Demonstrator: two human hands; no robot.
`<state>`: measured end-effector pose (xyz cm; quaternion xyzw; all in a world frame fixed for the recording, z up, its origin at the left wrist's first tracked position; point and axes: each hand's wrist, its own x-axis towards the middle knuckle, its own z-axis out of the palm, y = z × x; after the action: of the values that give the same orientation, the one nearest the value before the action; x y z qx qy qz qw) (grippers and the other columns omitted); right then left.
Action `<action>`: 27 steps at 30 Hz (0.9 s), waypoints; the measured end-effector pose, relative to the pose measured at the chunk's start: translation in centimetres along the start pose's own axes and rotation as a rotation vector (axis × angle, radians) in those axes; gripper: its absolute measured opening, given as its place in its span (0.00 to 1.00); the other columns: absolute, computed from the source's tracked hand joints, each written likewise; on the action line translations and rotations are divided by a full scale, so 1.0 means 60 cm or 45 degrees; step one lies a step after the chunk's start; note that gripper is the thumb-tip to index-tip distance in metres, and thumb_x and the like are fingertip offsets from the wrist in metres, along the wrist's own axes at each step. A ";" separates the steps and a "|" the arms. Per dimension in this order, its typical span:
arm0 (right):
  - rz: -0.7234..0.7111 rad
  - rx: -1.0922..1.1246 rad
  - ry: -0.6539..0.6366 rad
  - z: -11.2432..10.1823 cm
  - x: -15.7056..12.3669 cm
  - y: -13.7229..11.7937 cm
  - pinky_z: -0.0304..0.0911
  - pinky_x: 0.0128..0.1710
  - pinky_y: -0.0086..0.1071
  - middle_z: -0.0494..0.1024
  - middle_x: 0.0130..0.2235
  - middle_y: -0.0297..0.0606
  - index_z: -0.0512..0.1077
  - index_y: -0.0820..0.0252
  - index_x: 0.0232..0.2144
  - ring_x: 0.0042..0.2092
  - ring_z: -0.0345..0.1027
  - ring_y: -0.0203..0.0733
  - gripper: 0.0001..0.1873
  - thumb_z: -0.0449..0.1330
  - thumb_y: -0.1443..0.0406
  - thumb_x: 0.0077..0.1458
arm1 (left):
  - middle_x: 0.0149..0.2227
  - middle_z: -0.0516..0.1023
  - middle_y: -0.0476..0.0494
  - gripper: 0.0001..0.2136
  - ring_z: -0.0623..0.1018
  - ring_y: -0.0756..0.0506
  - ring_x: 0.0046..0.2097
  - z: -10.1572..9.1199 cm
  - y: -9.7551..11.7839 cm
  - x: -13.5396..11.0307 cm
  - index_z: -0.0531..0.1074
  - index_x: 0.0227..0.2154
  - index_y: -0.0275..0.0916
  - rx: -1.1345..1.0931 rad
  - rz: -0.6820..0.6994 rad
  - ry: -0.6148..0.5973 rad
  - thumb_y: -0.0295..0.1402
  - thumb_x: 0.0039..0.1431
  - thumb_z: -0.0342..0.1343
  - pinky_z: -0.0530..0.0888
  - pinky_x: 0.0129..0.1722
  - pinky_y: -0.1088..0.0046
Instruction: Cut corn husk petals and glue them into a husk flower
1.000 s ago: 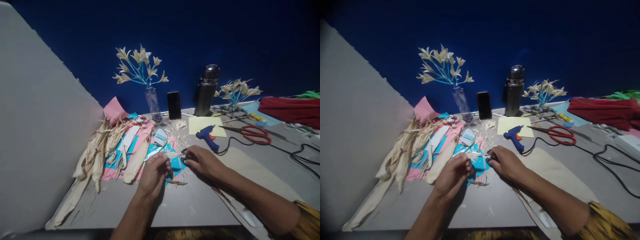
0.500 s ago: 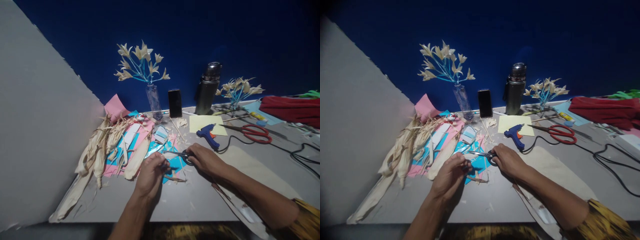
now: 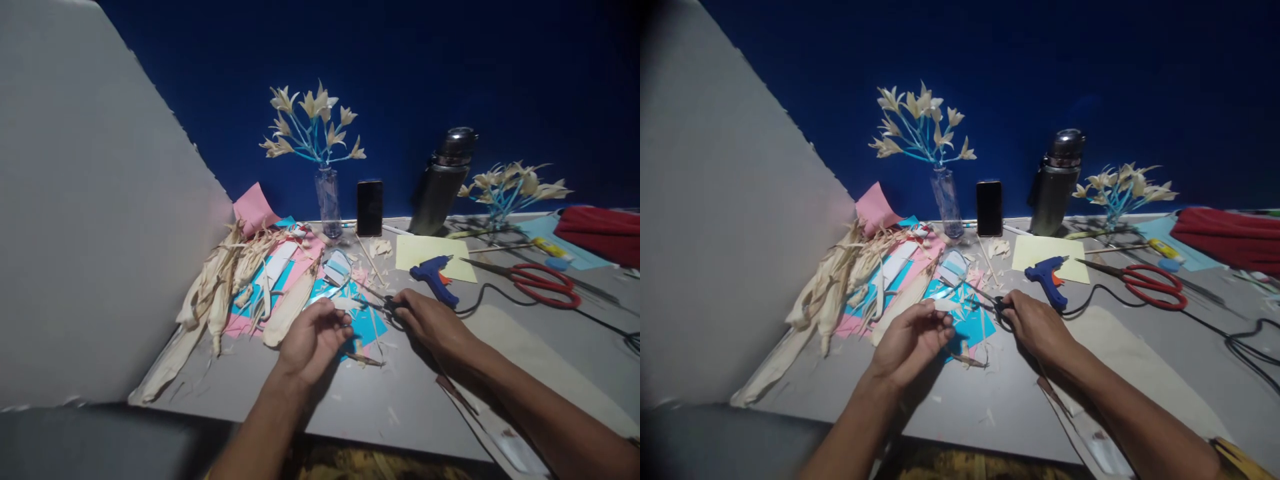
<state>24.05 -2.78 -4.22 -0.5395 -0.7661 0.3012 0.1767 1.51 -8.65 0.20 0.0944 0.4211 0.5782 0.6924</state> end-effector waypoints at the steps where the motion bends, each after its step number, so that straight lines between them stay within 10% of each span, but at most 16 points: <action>1: 0.044 0.183 -0.038 -0.002 0.000 -0.004 0.58 0.35 0.34 0.77 0.34 0.40 0.72 0.59 0.39 0.35 0.69 0.45 0.08 0.56 0.62 0.61 | 0.23 0.73 0.46 0.07 0.76 0.48 0.29 0.000 0.001 0.001 0.67 0.23 0.36 -0.003 -0.014 -0.013 0.24 0.47 0.60 0.75 0.29 0.73; 7: 0.208 1.363 -0.492 -0.008 -0.015 -0.020 0.55 0.25 0.27 0.74 0.33 0.38 0.74 0.65 0.38 0.28 0.62 0.33 0.25 0.73 0.52 0.45 | 0.22 0.73 0.48 0.07 0.74 0.50 0.24 0.000 0.014 -0.001 0.67 0.24 0.37 0.206 0.025 -0.133 0.25 0.45 0.62 0.70 0.24 0.77; 13: 0.252 1.366 -0.719 -0.004 -0.028 -0.035 0.51 0.21 0.26 0.73 0.26 0.36 0.74 0.66 0.29 0.24 0.60 0.32 0.25 0.75 0.52 0.41 | 0.21 0.71 0.50 0.07 0.75 0.50 0.25 0.010 0.030 -0.007 0.68 0.23 0.36 0.386 0.093 -0.168 0.26 0.43 0.62 0.70 0.25 0.77; 22: -0.031 1.300 -0.781 -0.001 -0.029 -0.044 0.48 0.26 0.27 0.70 0.27 0.35 0.71 0.65 0.29 0.27 0.57 0.33 0.37 0.68 0.36 0.41 | 0.21 0.69 0.52 0.07 0.75 0.50 0.24 0.019 0.023 0.011 0.68 0.20 0.36 0.304 0.091 -0.274 0.23 0.43 0.61 0.76 0.29 0.72; 27: 0.123 1.305 -0.661 0.005 -0.027 -0.034 0.43 0.22 0.27 0.65 0.24 0.30 0.69 0.63 0.28 0.23 0.50 0.30 0.33 0.70 0.39 0.40 | 0.21 0.70 0.50 0.08 0.76 0.48 0.25 0.024 0.028 0.012 0.67 0.20 0.36 0.260 0.046 -0.293 0.24 0.43 0.62 0.77 0.30 0.69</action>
<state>23.01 -4.88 -3.05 -0.3278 -0.5151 0.7643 0.2076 1.28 -6.97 1.81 0.2375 0.3936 0.5301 0.7125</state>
